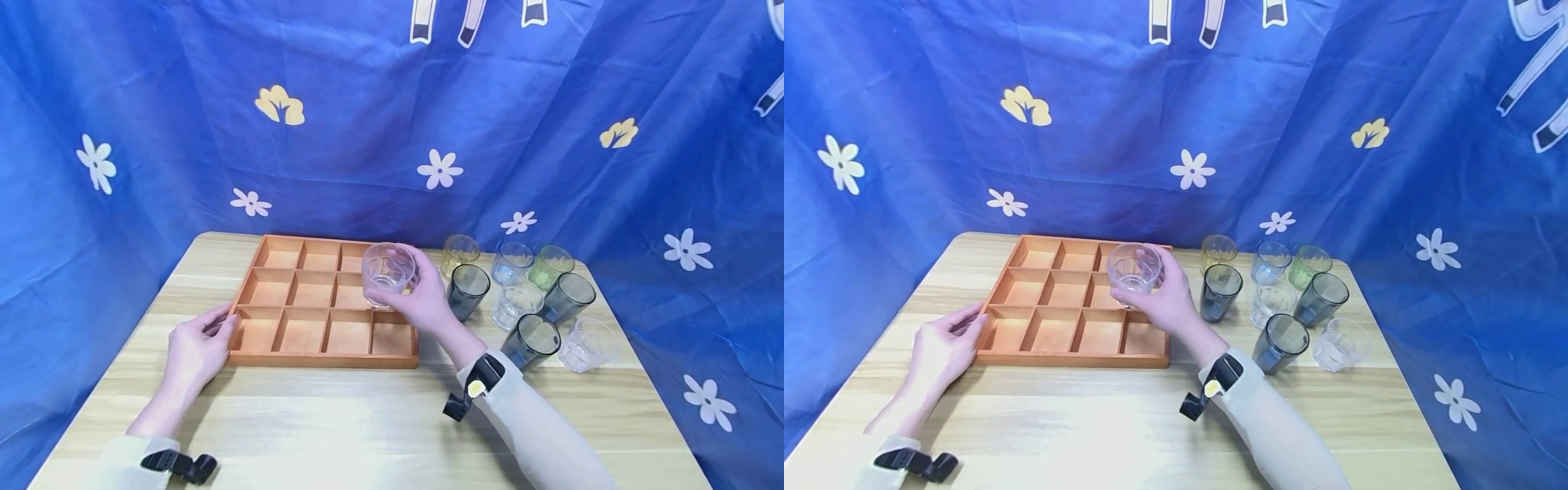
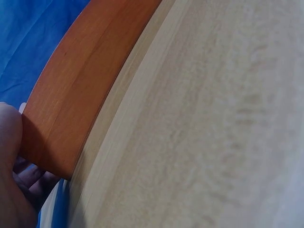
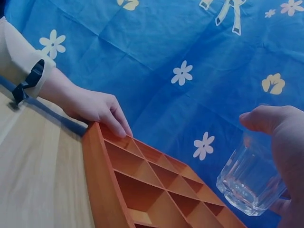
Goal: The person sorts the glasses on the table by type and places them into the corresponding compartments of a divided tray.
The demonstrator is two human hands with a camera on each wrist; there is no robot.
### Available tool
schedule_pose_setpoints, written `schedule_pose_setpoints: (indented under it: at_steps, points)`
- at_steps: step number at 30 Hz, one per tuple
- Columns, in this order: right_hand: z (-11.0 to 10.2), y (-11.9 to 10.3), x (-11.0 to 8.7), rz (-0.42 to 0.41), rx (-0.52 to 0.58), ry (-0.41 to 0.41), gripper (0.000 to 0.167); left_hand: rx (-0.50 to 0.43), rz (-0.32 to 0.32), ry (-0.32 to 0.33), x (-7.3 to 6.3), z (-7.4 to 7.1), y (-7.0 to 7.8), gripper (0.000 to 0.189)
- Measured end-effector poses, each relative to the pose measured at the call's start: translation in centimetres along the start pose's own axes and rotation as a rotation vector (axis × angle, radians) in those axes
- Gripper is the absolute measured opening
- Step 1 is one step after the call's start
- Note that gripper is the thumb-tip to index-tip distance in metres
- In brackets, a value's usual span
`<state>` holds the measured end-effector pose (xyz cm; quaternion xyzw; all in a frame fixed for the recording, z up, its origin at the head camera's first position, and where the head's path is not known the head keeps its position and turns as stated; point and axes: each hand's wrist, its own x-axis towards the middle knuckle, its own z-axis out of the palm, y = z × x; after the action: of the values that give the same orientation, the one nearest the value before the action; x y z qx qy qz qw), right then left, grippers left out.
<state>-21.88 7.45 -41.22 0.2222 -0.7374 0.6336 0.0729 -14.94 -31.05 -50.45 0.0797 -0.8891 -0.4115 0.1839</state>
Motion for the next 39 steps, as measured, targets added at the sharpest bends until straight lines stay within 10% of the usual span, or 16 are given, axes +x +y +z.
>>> schedule_pose_setpoints:
  at_steps: [39]
  points:
    - [7.2, 4.5, 8.5, 0.135, 0.004, 0.014, 0.089, -0.037, -0.011, 0.004, -0.1, -0.1, 0.0, 0.038]
